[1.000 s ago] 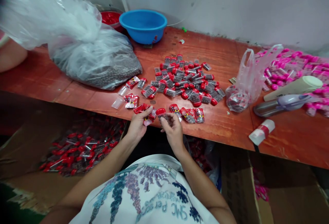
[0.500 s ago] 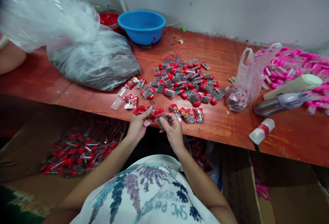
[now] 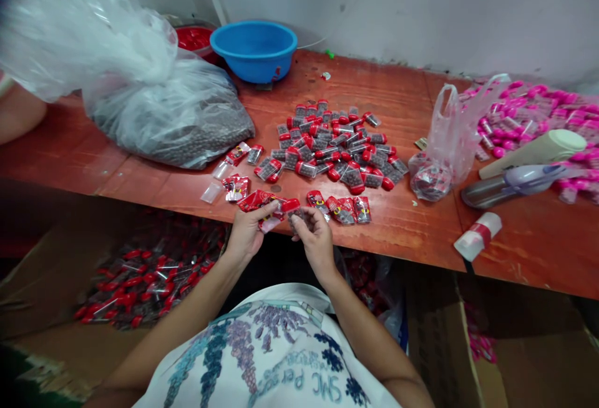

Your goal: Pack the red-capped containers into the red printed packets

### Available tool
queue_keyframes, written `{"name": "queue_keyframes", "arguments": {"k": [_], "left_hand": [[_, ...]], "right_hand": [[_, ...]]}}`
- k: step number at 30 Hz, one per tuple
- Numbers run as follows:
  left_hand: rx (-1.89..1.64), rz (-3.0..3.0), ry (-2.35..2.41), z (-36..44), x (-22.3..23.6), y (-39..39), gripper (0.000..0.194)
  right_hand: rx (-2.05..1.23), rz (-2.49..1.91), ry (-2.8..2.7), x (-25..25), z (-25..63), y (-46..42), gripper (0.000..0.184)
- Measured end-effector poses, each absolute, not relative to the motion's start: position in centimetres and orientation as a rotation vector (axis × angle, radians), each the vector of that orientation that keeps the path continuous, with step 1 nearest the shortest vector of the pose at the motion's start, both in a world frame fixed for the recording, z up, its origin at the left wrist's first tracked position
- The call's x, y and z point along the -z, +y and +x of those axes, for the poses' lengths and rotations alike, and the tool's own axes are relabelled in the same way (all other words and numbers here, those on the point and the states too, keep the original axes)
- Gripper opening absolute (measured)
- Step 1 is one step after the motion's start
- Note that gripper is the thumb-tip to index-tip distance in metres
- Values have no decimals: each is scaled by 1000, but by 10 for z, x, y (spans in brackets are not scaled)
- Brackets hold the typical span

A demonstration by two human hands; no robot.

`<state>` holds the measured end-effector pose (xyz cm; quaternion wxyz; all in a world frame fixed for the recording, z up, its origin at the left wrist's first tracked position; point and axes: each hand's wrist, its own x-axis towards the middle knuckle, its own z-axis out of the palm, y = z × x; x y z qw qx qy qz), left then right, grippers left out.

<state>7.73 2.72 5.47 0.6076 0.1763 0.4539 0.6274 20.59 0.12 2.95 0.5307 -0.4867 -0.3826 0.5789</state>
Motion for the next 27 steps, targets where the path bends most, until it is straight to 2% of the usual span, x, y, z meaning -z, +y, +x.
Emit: {"name": "queue_keyframes", "arguments": {"k": [19,27], "left_hand": [[-1441,384,1084,76,-57,27,24],[-1416,435,1047,75,-60,27,20]], "right_hand": [[-1368,-1184,-876,-33,205,0,30],[-1513,-1127,-960,-29,211,2,33]]}}
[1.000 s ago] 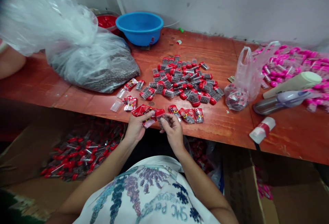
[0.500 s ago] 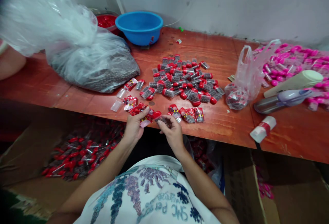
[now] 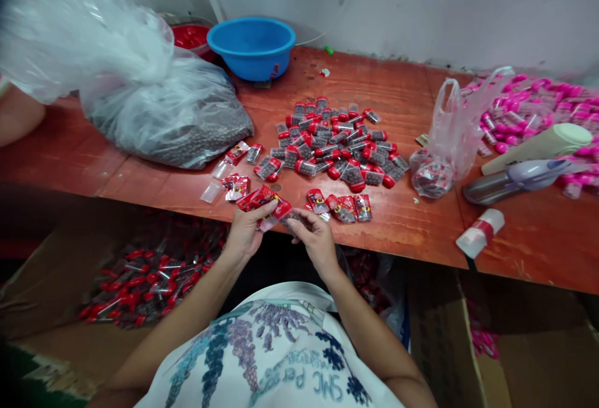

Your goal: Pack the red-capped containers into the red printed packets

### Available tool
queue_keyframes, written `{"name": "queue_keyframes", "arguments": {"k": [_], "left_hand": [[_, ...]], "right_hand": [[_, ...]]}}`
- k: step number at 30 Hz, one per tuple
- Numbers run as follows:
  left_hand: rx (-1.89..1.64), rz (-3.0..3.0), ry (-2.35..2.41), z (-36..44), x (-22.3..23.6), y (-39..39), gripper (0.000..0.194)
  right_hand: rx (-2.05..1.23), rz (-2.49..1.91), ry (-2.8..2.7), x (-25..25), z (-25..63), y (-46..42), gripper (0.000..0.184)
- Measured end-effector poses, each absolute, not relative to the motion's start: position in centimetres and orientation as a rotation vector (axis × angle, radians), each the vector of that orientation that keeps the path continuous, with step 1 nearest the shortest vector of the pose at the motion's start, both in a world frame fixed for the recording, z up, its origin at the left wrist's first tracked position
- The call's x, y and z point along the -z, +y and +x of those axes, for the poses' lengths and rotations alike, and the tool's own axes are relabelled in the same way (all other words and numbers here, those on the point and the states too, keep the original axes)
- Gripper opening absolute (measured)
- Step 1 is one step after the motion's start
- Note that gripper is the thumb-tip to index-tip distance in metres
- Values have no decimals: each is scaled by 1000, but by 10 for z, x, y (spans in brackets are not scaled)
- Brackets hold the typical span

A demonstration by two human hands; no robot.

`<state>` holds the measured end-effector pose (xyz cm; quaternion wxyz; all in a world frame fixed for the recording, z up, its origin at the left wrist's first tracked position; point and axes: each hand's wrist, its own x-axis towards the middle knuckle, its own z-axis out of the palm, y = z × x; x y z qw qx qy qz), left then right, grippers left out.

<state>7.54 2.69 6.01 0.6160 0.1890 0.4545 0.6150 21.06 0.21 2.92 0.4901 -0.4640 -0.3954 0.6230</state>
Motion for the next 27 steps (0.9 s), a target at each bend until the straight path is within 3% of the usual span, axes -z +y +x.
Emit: {"name": "queue_keyframes", "arguments": {"k": [9,13,16,18,21,27], "left_hand": [[-1350,592,1022,77,-62,19,19],[-1283,588,1086,71,-58,18,40],[-1211,601,1086,67,-58,19,56],[-1193,620,1066,66,-59,20,51],[-1188,621,1061,68,-59,19,33],[-1332,584,1031,65,-56,19,20]], "right_hand": [[-1236,-1228,-1143,-27,211,-2,29],[-1107,-1230,-1200,-27,210,-6,25],[-1318,-1179,-1069,-26,209,-6,26],[-1418,-1127,-1014,-25,210,-5,32],[-1314,-1104,-1209,-24,214,-4,43],[-1075,-1126,-1533,-26,221,-4,35]]}}
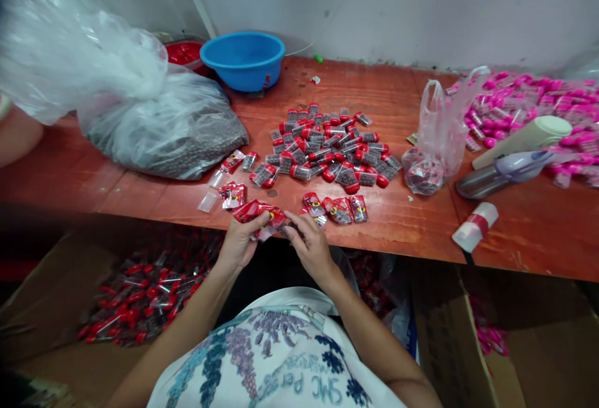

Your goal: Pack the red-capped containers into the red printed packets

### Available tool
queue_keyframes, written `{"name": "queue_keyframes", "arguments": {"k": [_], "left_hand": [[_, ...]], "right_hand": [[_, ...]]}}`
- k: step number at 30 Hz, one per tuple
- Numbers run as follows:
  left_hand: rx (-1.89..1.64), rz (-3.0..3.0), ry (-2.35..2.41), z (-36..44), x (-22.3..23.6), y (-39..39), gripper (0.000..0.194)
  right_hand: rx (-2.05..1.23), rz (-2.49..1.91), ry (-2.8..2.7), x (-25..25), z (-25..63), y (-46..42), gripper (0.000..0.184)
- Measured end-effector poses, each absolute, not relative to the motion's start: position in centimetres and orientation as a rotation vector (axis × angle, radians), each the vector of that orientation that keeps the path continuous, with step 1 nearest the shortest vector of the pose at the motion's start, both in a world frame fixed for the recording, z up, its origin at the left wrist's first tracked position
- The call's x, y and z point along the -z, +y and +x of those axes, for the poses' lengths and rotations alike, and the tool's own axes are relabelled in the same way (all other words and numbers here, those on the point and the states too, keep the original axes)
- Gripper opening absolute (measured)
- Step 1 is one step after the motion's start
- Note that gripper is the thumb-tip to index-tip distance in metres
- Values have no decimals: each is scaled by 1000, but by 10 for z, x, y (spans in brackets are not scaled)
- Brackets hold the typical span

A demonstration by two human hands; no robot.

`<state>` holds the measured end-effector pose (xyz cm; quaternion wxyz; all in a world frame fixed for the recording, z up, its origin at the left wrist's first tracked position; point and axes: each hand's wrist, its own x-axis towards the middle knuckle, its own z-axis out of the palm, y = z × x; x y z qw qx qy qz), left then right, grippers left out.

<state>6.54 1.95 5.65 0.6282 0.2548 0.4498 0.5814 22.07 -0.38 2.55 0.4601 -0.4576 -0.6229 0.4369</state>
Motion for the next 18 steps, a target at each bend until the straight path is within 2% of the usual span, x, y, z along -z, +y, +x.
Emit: {"name": "queue_keyframes", "arguments": {"k": [6,13,18], "left_hand": [[-1536,442,1054,65,-52,19,17],[-1381,549,1096,78,-52,7,19],[-1342,597,1115,81,-55,8,15]], "right_hand": [[-1119,-1152,-1483,-25,216,-8,33],[-1229,-1194,-1243,-22,212,-9,31],[-1083,-1243,-1293,-25,212,-11,22]]}}
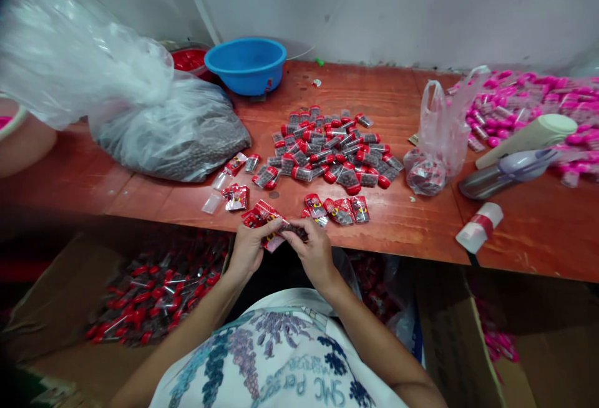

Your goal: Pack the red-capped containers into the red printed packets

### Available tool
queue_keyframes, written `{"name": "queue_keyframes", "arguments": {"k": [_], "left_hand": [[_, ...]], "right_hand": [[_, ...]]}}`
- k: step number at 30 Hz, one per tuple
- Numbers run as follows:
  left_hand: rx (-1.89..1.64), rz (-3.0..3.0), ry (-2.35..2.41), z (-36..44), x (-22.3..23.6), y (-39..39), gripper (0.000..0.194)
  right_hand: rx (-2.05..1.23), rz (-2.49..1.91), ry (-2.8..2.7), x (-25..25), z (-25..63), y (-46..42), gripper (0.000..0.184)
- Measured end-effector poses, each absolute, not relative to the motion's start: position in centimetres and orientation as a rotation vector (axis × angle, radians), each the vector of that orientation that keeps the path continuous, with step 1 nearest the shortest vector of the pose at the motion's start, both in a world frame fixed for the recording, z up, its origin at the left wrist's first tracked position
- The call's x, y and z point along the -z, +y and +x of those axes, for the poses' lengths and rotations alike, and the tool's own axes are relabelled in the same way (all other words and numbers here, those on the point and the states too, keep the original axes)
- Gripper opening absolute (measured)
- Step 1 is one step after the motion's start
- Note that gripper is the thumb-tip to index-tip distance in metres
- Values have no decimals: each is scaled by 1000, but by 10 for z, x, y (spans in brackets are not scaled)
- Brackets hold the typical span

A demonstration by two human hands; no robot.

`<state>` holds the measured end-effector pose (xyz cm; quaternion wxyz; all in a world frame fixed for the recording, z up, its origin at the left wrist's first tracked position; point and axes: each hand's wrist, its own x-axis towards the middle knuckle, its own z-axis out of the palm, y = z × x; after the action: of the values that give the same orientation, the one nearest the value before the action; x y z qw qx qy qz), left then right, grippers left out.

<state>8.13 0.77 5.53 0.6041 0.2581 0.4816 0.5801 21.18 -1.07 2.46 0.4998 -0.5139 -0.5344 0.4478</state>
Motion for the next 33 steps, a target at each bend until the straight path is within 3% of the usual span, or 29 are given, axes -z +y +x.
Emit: {"name": "queue_keyframes", "arguments": {"k": [8,14,19,26,33], "left_hand": [[-1285,636,1059,81,-56,9,18],[-1267,636,1074,83,-54,6,17],[-1256,572,1094,81,-54,8,19],[-1326,475,1140,77,-55,11,20],[-1399,530,1152,81,-56,9,16]], "right_hand": [[-1472,-1133,-856,-28,212,-3,25],[-1226,-1214,-978,-26,209,-10,20],[-1431,-1160,-793,-23,207,-7,25],[-1436,-1166,-862,-28,209,-7,26],[-1143,-1242,-1129,-28,210,-11,20]]}}
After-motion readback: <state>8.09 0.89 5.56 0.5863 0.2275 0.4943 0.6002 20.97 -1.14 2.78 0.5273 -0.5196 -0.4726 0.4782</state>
